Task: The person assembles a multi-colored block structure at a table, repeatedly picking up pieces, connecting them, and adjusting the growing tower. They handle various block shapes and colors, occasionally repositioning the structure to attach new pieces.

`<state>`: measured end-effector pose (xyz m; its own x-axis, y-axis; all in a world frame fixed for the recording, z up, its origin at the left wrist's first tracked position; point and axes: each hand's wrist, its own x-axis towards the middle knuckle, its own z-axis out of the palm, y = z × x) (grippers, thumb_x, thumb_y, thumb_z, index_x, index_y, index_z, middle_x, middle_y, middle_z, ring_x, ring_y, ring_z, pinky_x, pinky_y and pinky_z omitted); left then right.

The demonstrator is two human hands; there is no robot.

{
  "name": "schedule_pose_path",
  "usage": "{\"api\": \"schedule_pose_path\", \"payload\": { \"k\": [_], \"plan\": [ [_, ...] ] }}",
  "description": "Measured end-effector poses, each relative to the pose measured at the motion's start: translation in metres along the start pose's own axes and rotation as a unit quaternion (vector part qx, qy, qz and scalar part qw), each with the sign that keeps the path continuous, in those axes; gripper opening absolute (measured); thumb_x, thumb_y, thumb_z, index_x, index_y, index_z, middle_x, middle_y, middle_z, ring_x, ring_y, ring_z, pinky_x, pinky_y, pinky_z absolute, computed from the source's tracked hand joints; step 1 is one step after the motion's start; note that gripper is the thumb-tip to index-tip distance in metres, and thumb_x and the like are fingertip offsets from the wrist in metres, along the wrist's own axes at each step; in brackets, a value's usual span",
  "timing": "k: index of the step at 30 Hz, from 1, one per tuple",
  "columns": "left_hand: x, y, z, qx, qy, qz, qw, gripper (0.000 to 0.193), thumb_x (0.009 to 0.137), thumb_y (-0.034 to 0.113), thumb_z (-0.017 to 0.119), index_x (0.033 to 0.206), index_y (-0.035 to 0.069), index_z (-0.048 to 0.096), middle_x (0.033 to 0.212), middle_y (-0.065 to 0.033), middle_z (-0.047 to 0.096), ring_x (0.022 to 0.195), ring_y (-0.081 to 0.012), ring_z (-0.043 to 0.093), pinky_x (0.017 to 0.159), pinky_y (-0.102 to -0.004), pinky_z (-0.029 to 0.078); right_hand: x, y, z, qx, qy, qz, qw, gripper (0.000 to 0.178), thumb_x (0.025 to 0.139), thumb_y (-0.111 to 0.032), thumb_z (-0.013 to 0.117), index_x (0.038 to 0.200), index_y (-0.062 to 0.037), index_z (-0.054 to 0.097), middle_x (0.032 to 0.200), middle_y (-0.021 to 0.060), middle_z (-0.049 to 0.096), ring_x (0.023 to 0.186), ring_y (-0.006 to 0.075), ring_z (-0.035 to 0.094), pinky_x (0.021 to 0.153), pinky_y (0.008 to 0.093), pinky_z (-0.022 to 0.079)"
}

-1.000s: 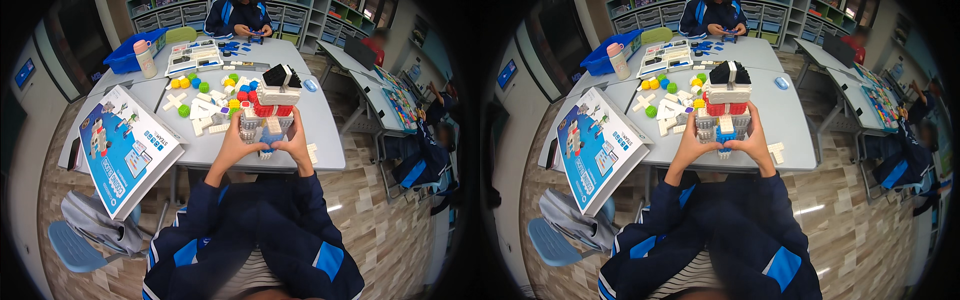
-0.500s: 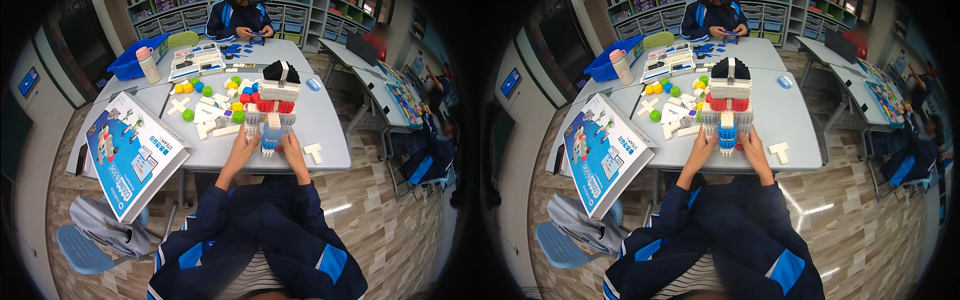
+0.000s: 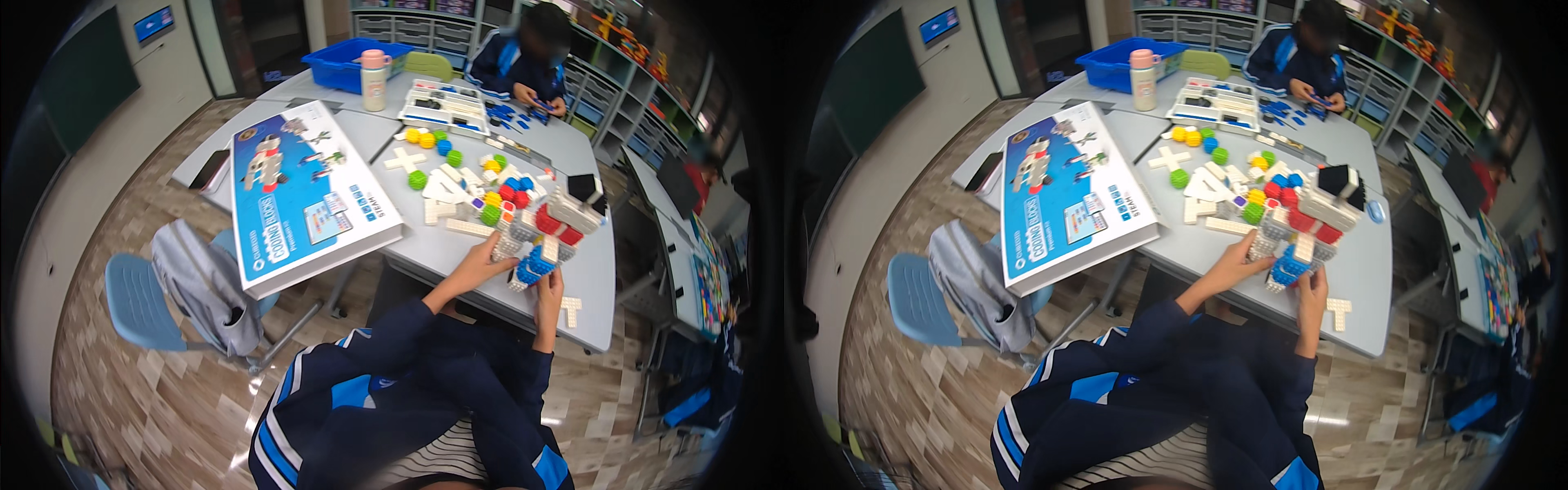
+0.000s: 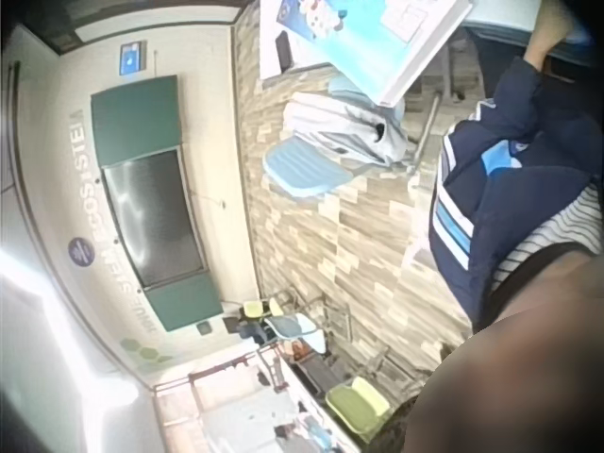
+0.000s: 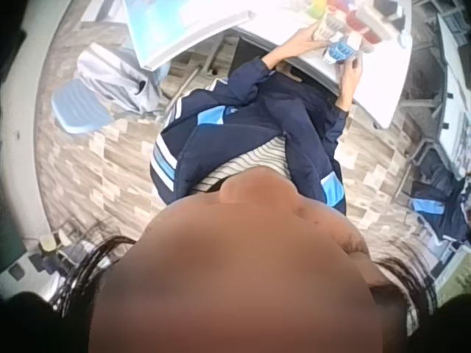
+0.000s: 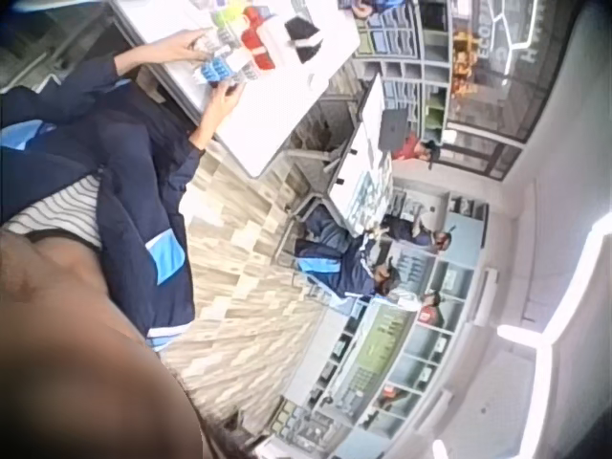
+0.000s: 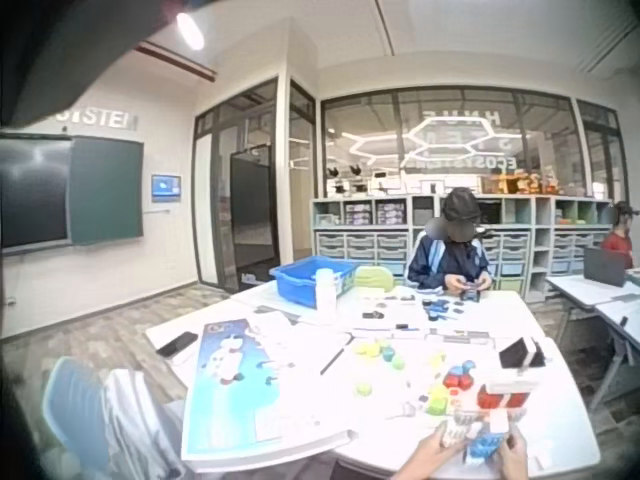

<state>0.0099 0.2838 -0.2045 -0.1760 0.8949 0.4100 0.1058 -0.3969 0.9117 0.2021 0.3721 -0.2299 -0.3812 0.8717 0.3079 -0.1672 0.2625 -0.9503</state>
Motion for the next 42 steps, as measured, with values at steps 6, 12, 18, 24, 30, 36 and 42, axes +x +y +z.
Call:
{"api": "schedule_pose_path", "payload": {
  "k": [6, 12, 18, 24, 30, 36, 42],
  "plan": [
    [0.003, -0.008, -0.001, -0.015, 0.016, 0.015, 1.000, 0.055, 0.092, 0.019, 0.075, 0.135, 0.003, 0.046, 0.122, -0.0091, 0.063, 0.111, -0.0132, 0.060, 0.093, -0.0298, 0.049, 0.001, -0.003, 0.002, 0.050, -0.005, -0.036, 0.998, 0.041, 0.099, -0.018, 0.062, 0.135, -0.0019, 0.052, 0.102, 0.0035, 0.064, 0.085, 0.0089, 0.059, 0.073, 0.0246, 0.047],
    [0.005, -0.017, 0.000, -0.109, 0.021, 0.022, 0.994, 0.062, 0.086, 0.019, 0.081, 0.132, 0.001, 0.044, 0.127, -0.0142, 0.059, 0.118, -0.0168, 0.055, 0.100, -0.0304, 0.045, 0.003, 0.004, -0.002, 0.067, -0.020, -0.039, 0.997, 0.047, 0.099, -0.018, 0.063, 0.140, -0.0020, 0.049, 0.113, 0.0058, 0.064, 0.098, 0.0106, 0.060, 0.081, 0.0259, 0.047],
    [0.002, -0.010, 0.001, -0.101, 0.009, 0.011, 0.995, 0.056, 0.088, 0.021, 0.079, 0.131, 0.002, 0.049, 0.119, -0.0107, 0.063, 0.111, -0.0145, 0.058, 0.096, -0.0300, 0.046, 0.004, 0.012, -0.009, 0.064, -0.021, -0.033, 0.997, 0.046, 0.097, -0.018, 0.066, 0.137, -0.0015, 0.051, 0.122, 0.0069, 0.063, 0.110, 0.0146, 0.059, 0.094, 0.0294, 0.046],
    [0.000, -0.004, -0.003, -0.025, 0.008, -0.030, 0.999, 0.054, 0.094, 0.030, 0.072, 0.135, 0.002, 0.051, 0.100, -0.0033, 0.065, 0.089, -0.0094, 0.058, 0.078, -0.0271, 0.048, 0.002, 0.007, -0.005, 0.025, 0.000, -0.035, 0.999, 0.033, 0.099, -0.021, 0.065, 0.124, -0.0010, 0.060, 0.106, 0.0032, 0.065, 0.092, 0.0112, 0.060, 0.079, 0.0261, 0.047],
    [0.000, -0.002, -0.002, -0.026, 0.020, -0.030, 0.999, 0.057, 0.093, 0.037, 0.072, 0.129, -0.001, 0.051, 0.095, -0.0089, 0.068, 0.083, -0.0117, 0.060, 0.073, -0.0284, 0.048, 0.004, 0.011, -0.011, 0.024, -0.017, -0.018, 0.999, 0.036, 0.102, -0.025, 0.060, 0.129, -0.0009, 0.058, 0.109, 0.0019, 0.066, 0.092, 0.0090, 0.059, 0.078, 0.0250, 0.047],
    [0.000, -0.005, -0.002, -0.011, 0.030, -0.008, 0.999, 0.058, 0.092, 0.038, 0.073, 0.127, -0.003, 0.052, 0.100, -0.0151, 0.069, 0.089, -0.0165, 0.063, 0.079, -0.0324, 0.050, 0.005, 0.016, -0.013, 0.012, 0.001, -0.022, 1.000, 0.037, 0.102, -0.026, 0.061, 0.129, -0.0008, 0.059, 0.111, 0.0014, 0.066, 0.096, 0.0091, 0.059, 0.083, 0.0248, 0.046],
    [0.000, -0.004, -0.002, 0.002, 0.030, -0.011, 0.999, 0.057, 0.092, 0.037, 0.073, 0.128, -0.002, 0.052, 0.104, -0.0149, 0.069, 0.095, -0.0184, 0.065, 0.083, -0.0330, 0.050, 0.003, 0.011, -0.011, 0.026, -0.009, -0.028, 0.999, 0.038, 0.101, -0.026, 0.062, 0.129, -0.0008, 0.059, 0.111, 0.0016, 0.066, 0.096, 0.0092, 0.059, 0.083, 0.0249, 0.046]
  ]
}}
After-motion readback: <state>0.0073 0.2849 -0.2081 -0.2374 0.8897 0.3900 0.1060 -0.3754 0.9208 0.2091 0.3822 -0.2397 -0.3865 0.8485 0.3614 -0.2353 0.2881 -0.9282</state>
